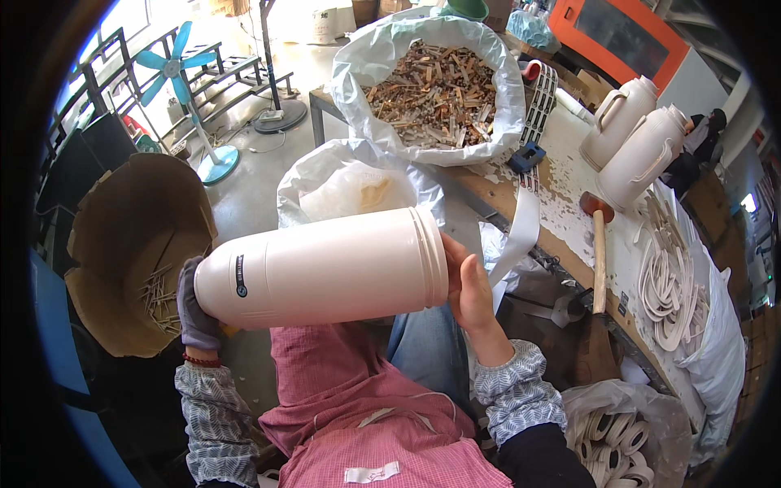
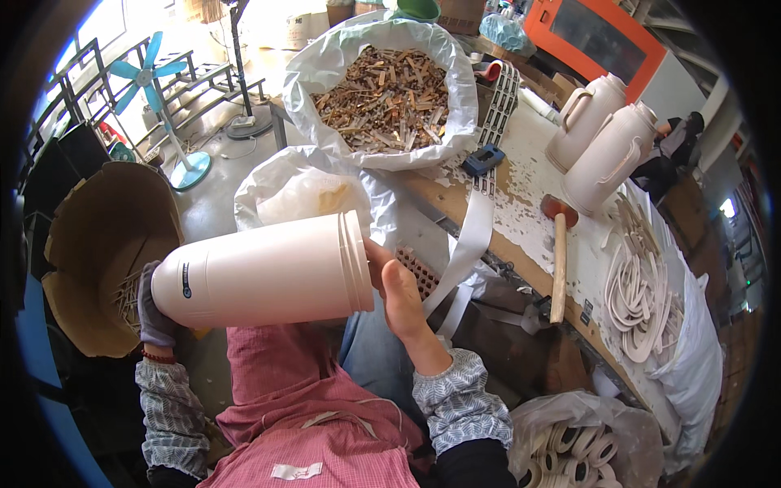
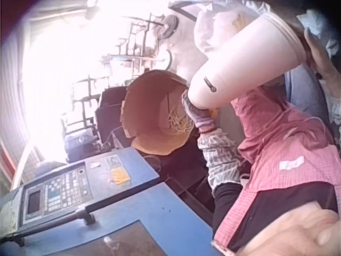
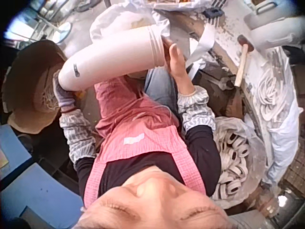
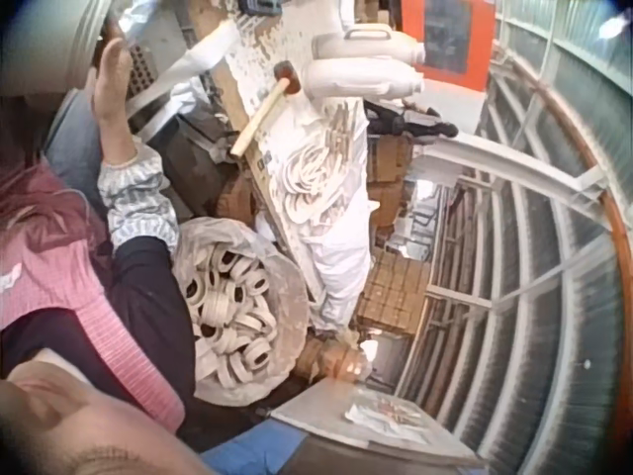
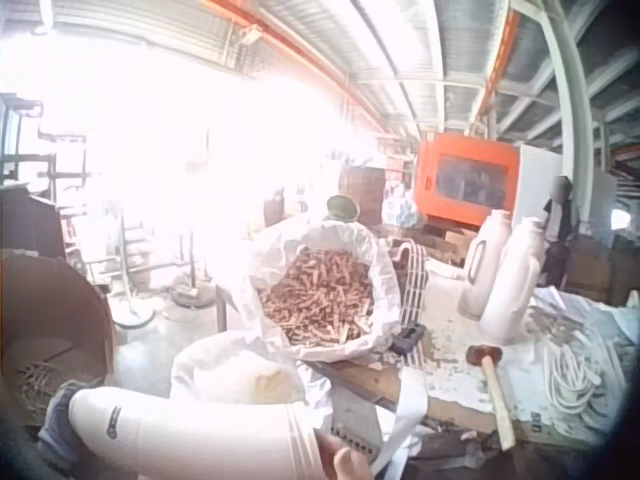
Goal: The person repeatedly picks up white thermos bodies, inserts a small circular seal into the opening, and places the finished units on a nearby table. The person handles the thermoses one at a time while seated on the floor.
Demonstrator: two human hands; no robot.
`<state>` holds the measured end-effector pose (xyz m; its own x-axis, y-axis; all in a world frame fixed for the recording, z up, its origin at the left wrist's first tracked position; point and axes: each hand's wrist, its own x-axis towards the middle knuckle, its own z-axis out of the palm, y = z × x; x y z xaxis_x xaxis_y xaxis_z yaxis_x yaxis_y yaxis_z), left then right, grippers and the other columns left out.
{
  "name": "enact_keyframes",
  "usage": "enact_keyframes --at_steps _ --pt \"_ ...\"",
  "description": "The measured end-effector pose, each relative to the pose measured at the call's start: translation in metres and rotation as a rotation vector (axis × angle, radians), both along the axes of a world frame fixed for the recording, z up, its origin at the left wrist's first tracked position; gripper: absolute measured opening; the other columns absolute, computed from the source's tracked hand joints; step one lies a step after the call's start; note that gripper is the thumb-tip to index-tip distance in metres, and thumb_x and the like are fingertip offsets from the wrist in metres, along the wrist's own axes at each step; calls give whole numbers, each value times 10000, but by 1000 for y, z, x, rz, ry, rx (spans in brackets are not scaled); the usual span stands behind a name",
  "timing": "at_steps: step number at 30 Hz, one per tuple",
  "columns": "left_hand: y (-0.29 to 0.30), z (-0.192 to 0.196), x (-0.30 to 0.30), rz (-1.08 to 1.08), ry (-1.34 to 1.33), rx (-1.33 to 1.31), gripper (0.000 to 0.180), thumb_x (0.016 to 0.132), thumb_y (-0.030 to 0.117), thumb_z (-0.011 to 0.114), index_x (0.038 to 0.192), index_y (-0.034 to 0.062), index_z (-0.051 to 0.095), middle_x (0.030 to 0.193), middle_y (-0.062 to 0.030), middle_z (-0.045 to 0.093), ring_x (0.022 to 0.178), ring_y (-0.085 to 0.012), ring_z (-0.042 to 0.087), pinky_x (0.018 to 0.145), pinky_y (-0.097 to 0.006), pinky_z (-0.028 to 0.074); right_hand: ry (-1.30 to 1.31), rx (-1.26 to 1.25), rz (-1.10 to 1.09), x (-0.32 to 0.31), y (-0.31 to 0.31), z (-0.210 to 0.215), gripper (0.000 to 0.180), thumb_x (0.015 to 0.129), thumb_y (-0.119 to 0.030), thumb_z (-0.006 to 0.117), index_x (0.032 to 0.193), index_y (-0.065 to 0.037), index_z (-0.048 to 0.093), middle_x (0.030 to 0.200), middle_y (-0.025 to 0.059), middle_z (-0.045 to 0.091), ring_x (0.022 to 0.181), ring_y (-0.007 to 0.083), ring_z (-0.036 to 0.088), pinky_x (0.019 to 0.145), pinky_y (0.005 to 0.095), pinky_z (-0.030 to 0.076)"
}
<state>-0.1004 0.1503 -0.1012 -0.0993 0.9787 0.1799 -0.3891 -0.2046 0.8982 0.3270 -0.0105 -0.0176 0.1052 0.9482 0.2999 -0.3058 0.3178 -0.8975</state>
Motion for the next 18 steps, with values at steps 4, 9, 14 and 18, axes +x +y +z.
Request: enact_keyframes --at_steps 4,9,14,18 --pt "2 -5 9 -139 -136 -77 252 988 190 477 1137 21 591 1114 -73 630 1020 -179 609 915 -321 485 -368 -20 -123 30 -3 -10 706 991 -538 364 1418 24 380 1359 117 513 1224 183 500 1008 332 393" --pt "2 -6 50 -143 334 129 226 972 173 480 1061 6 603 1043 -70 628 941 -174 610 862 -311 488 -219 272 -130 16 23 17 851 946 -673 186 1514 -40 141 1565 147 196 1456 250 143 1179 415 90" --pt "2 -5 59 -233 256 44 253 976 185 445 1069 0 590 1019 -80 639 924 -181 619 863 -313 485 -240 311 -312 55 37 0 858 925 -706 188 1529 -102 113 1575 129 177 1463 267 115 1182 427 32" --pt "5 -20 69 -224 342 56 241 979 152 441 1111 12 586 1042 -99 645 959 -185 619 874 -319 489 -211 348 -273 37 31 10 874 905 -731 204 1535 -132 106 1579 158 140 1464 291 107 1180 431 0"
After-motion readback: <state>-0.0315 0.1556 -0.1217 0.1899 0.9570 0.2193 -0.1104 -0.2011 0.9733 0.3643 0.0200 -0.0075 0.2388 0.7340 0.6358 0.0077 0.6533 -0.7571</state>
